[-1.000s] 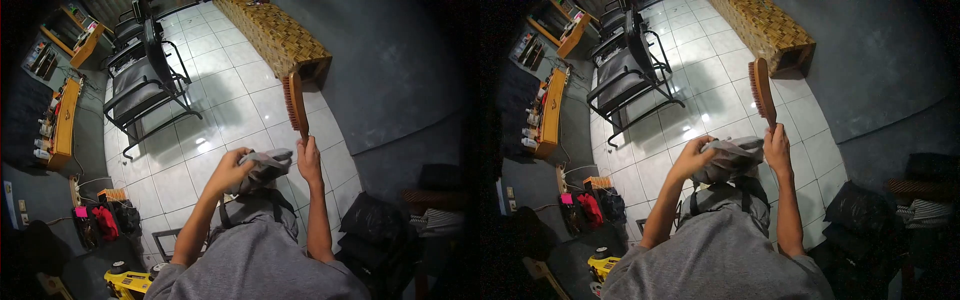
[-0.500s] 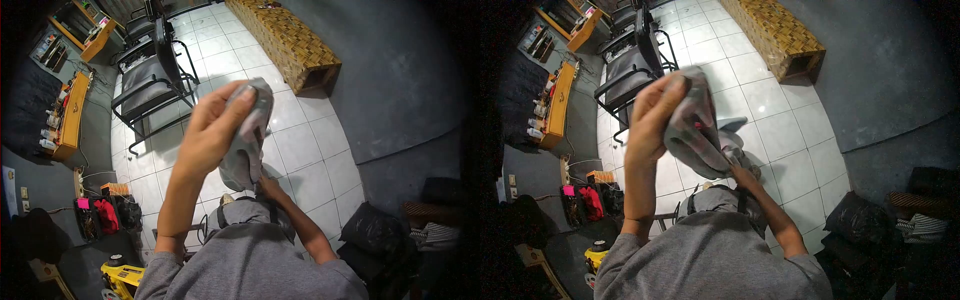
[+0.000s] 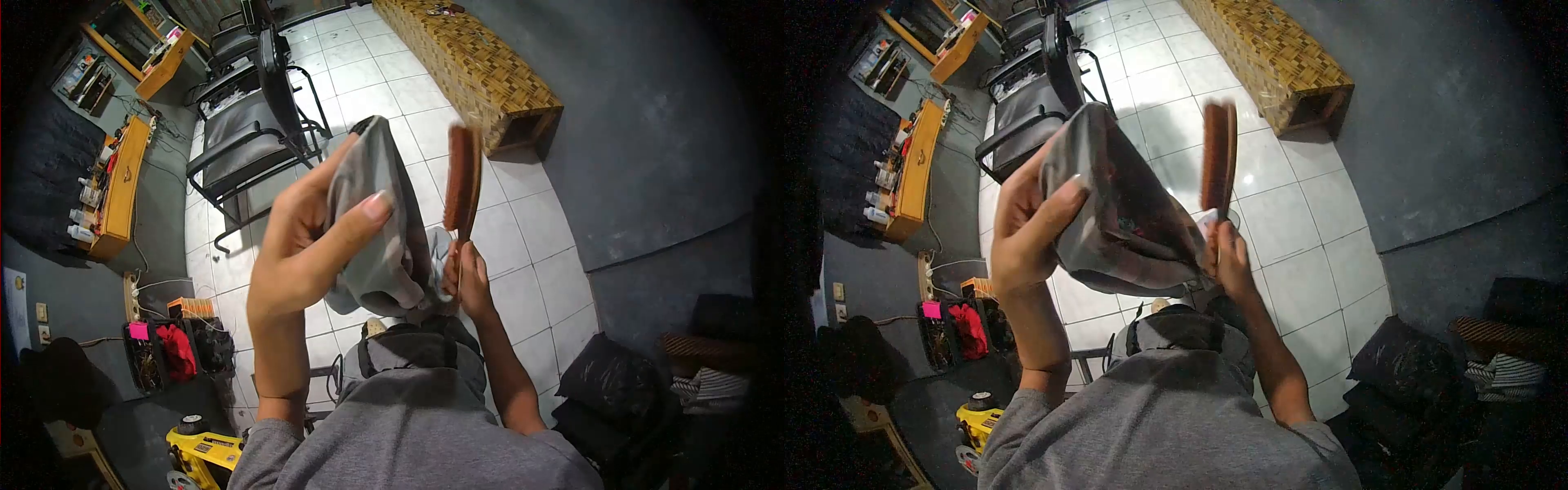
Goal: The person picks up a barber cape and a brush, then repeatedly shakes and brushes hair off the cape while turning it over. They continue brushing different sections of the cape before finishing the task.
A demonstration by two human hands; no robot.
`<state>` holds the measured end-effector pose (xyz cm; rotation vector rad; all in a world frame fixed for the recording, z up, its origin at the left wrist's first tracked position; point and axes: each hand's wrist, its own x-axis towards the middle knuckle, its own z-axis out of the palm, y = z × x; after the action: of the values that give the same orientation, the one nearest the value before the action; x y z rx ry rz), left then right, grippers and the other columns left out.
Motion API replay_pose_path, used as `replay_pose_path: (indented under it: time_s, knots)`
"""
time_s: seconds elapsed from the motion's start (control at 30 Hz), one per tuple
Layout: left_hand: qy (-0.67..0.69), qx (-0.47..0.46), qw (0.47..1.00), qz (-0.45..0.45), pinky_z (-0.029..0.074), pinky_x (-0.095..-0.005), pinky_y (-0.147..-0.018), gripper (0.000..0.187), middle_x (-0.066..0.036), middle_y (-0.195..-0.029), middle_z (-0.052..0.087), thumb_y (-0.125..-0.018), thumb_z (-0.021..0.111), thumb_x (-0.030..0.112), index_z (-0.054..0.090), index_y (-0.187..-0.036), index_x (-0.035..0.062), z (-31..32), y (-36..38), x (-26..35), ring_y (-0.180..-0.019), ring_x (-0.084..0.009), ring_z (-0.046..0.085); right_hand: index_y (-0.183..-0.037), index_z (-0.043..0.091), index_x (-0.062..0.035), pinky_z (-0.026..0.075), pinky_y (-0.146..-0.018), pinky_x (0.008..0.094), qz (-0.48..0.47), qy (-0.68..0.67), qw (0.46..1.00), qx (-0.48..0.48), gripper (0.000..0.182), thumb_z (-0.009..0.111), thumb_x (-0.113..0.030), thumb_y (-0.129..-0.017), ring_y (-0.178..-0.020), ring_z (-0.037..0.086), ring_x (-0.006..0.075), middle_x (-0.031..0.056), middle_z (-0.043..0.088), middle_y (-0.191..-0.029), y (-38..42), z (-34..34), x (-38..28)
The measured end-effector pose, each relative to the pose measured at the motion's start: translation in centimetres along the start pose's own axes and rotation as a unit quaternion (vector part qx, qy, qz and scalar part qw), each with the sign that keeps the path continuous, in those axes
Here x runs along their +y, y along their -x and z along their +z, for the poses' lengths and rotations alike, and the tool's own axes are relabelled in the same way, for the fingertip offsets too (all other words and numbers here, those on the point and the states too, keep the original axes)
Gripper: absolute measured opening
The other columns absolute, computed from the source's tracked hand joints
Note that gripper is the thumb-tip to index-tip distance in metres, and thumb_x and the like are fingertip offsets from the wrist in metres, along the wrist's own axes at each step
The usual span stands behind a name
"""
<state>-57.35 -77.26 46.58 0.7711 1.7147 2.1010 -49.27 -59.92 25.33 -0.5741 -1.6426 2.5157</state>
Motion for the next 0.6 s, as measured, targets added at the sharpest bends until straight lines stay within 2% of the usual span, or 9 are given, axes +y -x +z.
replay_pose_path:
  time_s: [0.03, 0.07, 0.13, 0.27, 0.3, 0.37, 0.43, 0.53, 0.6]
  knots:
    - [0.001, -0.002, 1.000, 0.001, 0.040, -0.0191, -0.073, 0.048, -0.006, -0.096, 0.055, -0.082, 0.054, 0.008, 0.035, -0.123, -0.0081, 0.2, -0.1, -0.1, -0.083, -0.0080, 0.052, -0.077, 0.043, -0.0081, 0.032, -0.041, 0.0221, -0.074, 0.008, 0.995, -0.072, 0.038, 0.026, -0.038, -0.092, -0.045, 0.038, 0.0072, -0.0019, 0.039, -0.054, 1.1, 1.7, -1.8]
    - [0.010, -0.006, 1.000, -0.012, 0.040, -0.0189, -0.073, 0.047, -0.006, -0.095, 0.056, -0.082, 0.054, 0.008, 0.036, -0.122, -0.0083, 0.5, -0.2, -0.1, -0.083, -0.0075, 0.051, -0.081, 0.044, -0.0041, 0.037, -0.047, 0.0252, -0.118, 0.216, 0.969, -0.002, 0.040, 0.026, -0.037, -0.092, -0.049, 0.043, 0.0115, 0.0022, 0.044, -0.058, 1.1, 2.3, -1.1]
    - [0.020, -0.013, 1.000, -0.021, 0.040, -0.0188, -0.072, 0.045, -0.005, -0.093, 0.056, -0.083, 0.053, 0.008, 0.036, -0.121, -0.0085, 0.4, -0.4, -0.2, -0.084, -0.0069, 0.050, -0.087, 0.046, -0.0001, 0.041, -0.056, 0.0290, -0.034, 0.177, 0.976, -0.121, 0.040, 0.028, -0.036, -0.091, -0.057, 0.049, 0.0185, 0.0095, 0.048, -0.065, 2.0, 3.9, -0.5]
    - [0.010, -0.007, 0.999, 0.035, 0.040, -0.0184, -0.070, 0.046, -0.006, -0.094, 0.055, -0.083, 0.053, 0.010, 0.036, -0.121, -0.0100, -0.6, 0.3, 0.2, -0.081, -0.0070, 0.051, -0.098, 0.047, -0.0010, 0.043, -0.066, 0.0342, -0.051, 0.297, 0.935, -0.185, 0.034, 0.031, -0.030, -0.090, -0.070, 0.055, 0.0275, 0.0158, 0.054, -0.082, -0.7, 1.6, 9.0]
    - [0.032, 0.030, 0.998, 0.045, 0.040, -0.0186, -0.071, 0.047, -0.007, -0.095, 0.055, -0.083, 0.053, 0.011, 0.036, -0.121, -0.0099, -1.0, 0.6, 0.5, -0.081, -0.0075, 0.051, -0.103, 0.047, -0.0021, 0.044, -0.069, 0.0358, 0.022, 0.363, 0.907, -0.212, 0.033, 0.031, -0.028, -0.090, -0.076, 0.056, 0.0298, 0.0164, 0.056, -0.087, -1.2, -0.3, 10.0]
    - [0.059, 0.072, 0.993, 0.067, 0.041, -0.0195, -0.072, 0.047, -0.009, -0.097, 0.056, -0.083, 0.051, 0.013, 0.036, -0.122, -0.0090, -2.1, 1.0, 0.7, -0.082, -0.0087, 0.053, -0.109, 0.050, -0.0052, 0.043, -0.076, 0.0396, 0.008, 0.620, 0.723, -0.305, 0.037, 0.035, -0.031, -0.087, -0.088, 0.056, 0.0330, 0.0171, 0.058, -0.098, -3.0, -9.2, 21.1]
    - [0.073, 0.082, 0.991, 0.076, 0.041, -0.0198, -0.075, 0.047, -0.009, -0.100, 0.055, -0.083, 0.051, 0.012, 0.035, -0.122, -0.0083, -2.3, 1.5, 0.8, -0.086, -0.0090, 0.053, -0.103, 0.056, -0.0024, 0.043, -0.078, 0.0407, 0.306, 0.654, 0.674, -0.155, 0.042, 0.039, -0.036, -0.084, -0.094, 0.055, 0.0327, 0.0178, 0.057, -0.103, 0.1, -9.7, 16.2]
    - [0.062, 0.094, 0.990, 0.081, 0.041, -0.0200, -0.076, 0.047, -0.009, -0.101, 0.055, -0.083, 0.052, 0.012, 0.035, -0.123, -0.0079, -2.7, 1.8, 1.0, -0.086, -0.0090, 0.053, -0.092, 0.060, -0.0010, 0.044, -0.076, 0.0420, 0.285, 0.681, 0.673, -0.043, 0.046, 0.038, -0.041, -0.084, -0.090, 0.057, 0.0330, 0.0188, 0.059, -0.096, 0.4, -15.7, 20.5]
    - [0.057, 0.101, 0.991, 0.074, 0.041, -0.0199, -0.076, 0.047, -0.008, -0.101, 0.055, -0.083, 0.052, 0.012, 0.035, -0.123, -0.0078, -2.7, 1.6, 0.8, -0.086, -0.0088, 0.053, -0.085, 0.060, 0.0004, 0.046, -0.067, 0.0415, 0.302, 0.602, 0.739, 0.000, 0.051, 0.036, -0.045, -0.085, -0.080, 0.060, 0.0319, 0.0214, 0.060, -0.088, -1.1, -14.4, 17.7]
